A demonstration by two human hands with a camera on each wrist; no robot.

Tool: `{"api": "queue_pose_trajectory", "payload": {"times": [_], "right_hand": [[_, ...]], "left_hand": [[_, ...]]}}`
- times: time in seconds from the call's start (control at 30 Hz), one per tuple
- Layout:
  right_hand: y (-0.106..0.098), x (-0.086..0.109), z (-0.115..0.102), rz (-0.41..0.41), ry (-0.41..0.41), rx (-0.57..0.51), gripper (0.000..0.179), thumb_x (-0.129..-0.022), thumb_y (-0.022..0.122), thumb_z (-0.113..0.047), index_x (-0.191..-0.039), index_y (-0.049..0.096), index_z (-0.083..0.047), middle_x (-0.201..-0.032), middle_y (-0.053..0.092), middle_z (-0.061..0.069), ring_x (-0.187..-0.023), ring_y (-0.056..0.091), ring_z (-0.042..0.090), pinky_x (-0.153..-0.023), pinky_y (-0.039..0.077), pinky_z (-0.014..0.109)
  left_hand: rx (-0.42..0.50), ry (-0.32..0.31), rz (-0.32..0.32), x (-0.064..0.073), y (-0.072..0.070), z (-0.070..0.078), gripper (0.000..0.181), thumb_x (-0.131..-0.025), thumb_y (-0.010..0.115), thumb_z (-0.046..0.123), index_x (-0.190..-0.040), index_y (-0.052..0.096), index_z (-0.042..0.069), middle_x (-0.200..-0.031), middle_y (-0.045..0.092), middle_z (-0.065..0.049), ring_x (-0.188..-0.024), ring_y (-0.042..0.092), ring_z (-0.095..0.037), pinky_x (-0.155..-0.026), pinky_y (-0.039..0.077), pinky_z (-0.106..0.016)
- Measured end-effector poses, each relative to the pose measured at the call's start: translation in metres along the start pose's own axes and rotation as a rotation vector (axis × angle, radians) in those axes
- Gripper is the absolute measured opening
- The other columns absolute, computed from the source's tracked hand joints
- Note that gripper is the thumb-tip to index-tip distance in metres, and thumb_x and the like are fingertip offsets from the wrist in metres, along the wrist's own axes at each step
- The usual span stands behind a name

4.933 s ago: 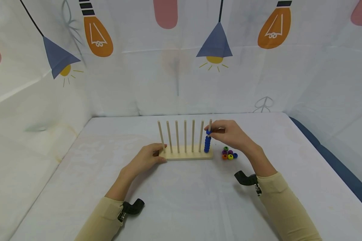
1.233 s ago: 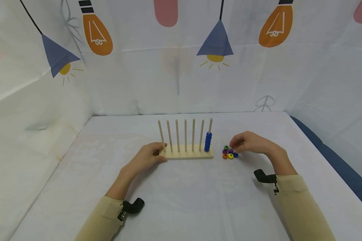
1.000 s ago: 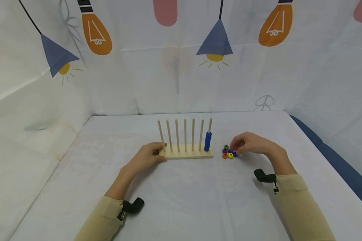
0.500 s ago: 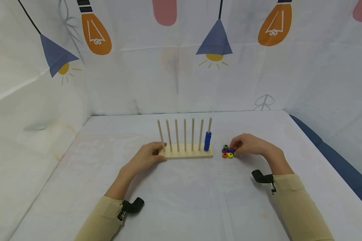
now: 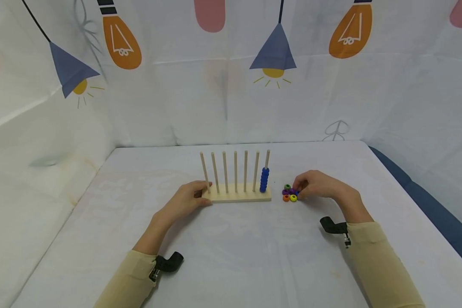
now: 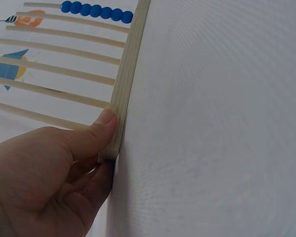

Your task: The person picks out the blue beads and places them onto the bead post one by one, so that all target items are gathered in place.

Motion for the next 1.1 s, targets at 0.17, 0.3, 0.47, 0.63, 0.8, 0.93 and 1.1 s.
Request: {"api": "queue_pose_trajectory", "payload": {"times": [0.17,0.3,0.47,0.63,0.8,0.93,1.1], "right_hand": [[0.001,-0.002,0.001,-0.003,-0.005,0.006,0.015,-0.081,0.077,-0.014,-0.095,0.072,-0.013,-0.094,0.067,0.004,-0.087,0.056,0.020,-0.078,0.047,0.032],[0.002,-0.002,0.002,-0.009,0.000,0.007,0.015,-0.081,0.076,-0.014,-0.095,0.072,-0.013,-0.095,0.067,0.004,-0.088,0.055,0.020,-0.078,0.048,0.032],[0.001,0.000,0.000,-0.014,0.009,0.010,0.016,-0.082,0.075,-0.014,-0.097,0.072,-0.012,-0.097,0.067,0.005,-0.089,0.056,0.021,-0.079,0.049,0.033],[-0.001,0.001,-0.003,-0.012,0.002,0.016,0.016,-0.082,0.074,-0.015,-0.098,0.073,-0.012,-0.099,0.069,0.005,-0.090,0.057,0.021,-0.080,0.049,0.034],[-0.003,0.002,-0.005,-0.005,-0.003,0.020,0.015,-0.085,0.073,-0.015,-0.099,0.073,-0.013,-0.101,0.070,0.005,-0.093,0.057,0.021,-0.085,0.051,0.037],[-0.005,0.003,-0.006,0.007,-0.014,0.026,0.014,-0.086,0.071,-0.014,-0.100,0.073,-0.014,-0.102,0.070,0.004,-0.093,0.058,0.021,-0.085,0.051,0.038],[-0.010,0.002,-0.008,0.058,-0.036,0.005,0.014,-0.088,0.069,-0.013,-0.102,0.072,-0.013,-0.103,0.071,0.005,-0.092,0.060,0.020,-0.081,0.052,0.036]], "left_hand": [[0.007,0.002,-0.002,0.000,0.000,-0.001,0.051,-0.088,0.076,0.021,-0.136,0.061,0.014,-0.144,0.057,-0.009,-0.137,0.050,-0.030,-0.112,0.043,-0.047],[0.010,0.007,-0.001,0.000,0.000,0.000,0.049,-0.087,0.076,0.020,-0.134,0.062,0.014,-0.143,0.057,-0.009,-0.137,0.050,-0.029,-0.112,0.043,-0.046],[0.010,0.007,0.002,0.001,-0.001,0.000,0.048,-0.087,0.077,0.020,-0.133,0.063,0.015,-0.143,0.058,-0.008,-0.138,0.050,-0.029,-0.112,0.042,-0.046],[0.014,0.008,0.002,0.001,-0.001,0.001,0.048,-0.087,0.077,0.020,-0.133,0.064,0.014,-0.143,0.058,-0.008,-0.138,0.049,-0.029,-0.113,0.042,-0.047],[0.015,0.008,0.001,0.001,-0.001,0.000,0.049,-0.087,0.077,0.020,-0.134,0.063,0.014,-0.143,0.058,-0.009,-0.138,0.049,-0.030,-0.113,0.041,-0.047],[0.011,0.008,-0.001,0.001,-0.001,0.000,0.049,-0.087,0.077,0.020,-0.134,0.063,0.014,-0.143,0.058,-0.009,-0.138,0.049,-0.029,-0.113,0.042,-0.047],[0.017,0.009,-0.003,0.001,-0.001,0.001,0.048,-0.087,0.076,0.021,-0.133,0.063,0.014,-0.143,0.057,-0.009,-0.138,0.049,-0.030,-0.113,0.042,-0.047]]}}
Point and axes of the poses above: each hand's wrist, its own x-axis away from the middle knuckle, its own y-axis out of the palm, z = x × y, the point moved 9 cm from there along -x, towards the middle knuckle
